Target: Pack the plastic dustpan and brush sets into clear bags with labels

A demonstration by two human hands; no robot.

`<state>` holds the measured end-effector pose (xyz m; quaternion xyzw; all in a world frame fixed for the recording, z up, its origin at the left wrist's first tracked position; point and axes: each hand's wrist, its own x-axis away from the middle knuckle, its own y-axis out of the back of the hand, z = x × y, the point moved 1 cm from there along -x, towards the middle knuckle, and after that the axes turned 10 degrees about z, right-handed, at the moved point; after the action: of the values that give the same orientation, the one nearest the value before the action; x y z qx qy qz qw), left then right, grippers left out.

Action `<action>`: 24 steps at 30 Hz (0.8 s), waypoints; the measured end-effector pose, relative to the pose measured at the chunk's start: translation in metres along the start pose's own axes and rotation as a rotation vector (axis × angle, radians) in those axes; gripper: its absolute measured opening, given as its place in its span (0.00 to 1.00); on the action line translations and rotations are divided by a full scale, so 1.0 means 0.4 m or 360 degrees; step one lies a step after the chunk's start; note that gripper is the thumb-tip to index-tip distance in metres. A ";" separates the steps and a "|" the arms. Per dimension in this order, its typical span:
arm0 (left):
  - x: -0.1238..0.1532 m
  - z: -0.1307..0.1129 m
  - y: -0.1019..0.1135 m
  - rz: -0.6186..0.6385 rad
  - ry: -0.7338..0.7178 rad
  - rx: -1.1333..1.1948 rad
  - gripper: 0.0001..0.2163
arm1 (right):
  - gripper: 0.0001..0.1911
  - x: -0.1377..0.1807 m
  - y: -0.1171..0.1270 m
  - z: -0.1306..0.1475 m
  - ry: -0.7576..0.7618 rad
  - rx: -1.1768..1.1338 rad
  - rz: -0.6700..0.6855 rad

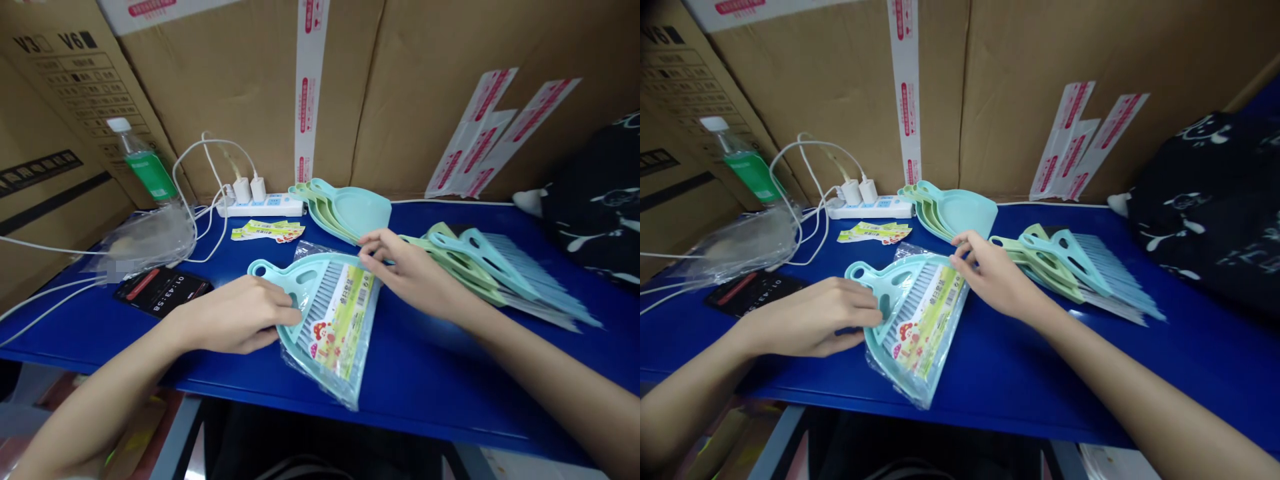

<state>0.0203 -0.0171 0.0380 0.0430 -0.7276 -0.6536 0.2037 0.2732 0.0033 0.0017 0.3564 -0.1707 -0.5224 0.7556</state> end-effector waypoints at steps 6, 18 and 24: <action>-0.011 -0.004 -0.022 0.0025 -0.0045 -0.0004 0.07 | 0.24 -0.002 -0.019 -0.003 -0.0219 -0.0810 0.0130; -0.013 -0.013 -0.030 0.0006 0.0013 -0.0168 0.06 | 0.54 0.052 -0.075 0.074 -0.0116 -0.1070 0.0378; -0.006 -0.013 -0.025 -0.0423 0.0021 -0.0269 0.05 | 0.50 0.078 0.008 0.073 -0.0065 -0.0913 0.0065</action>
<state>0.0223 -0.0227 0.0281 0.1258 -0.6566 -0.7334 0.1230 0.2694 -0.0351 0.0206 0.1139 -0.0384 -0.5411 0.8323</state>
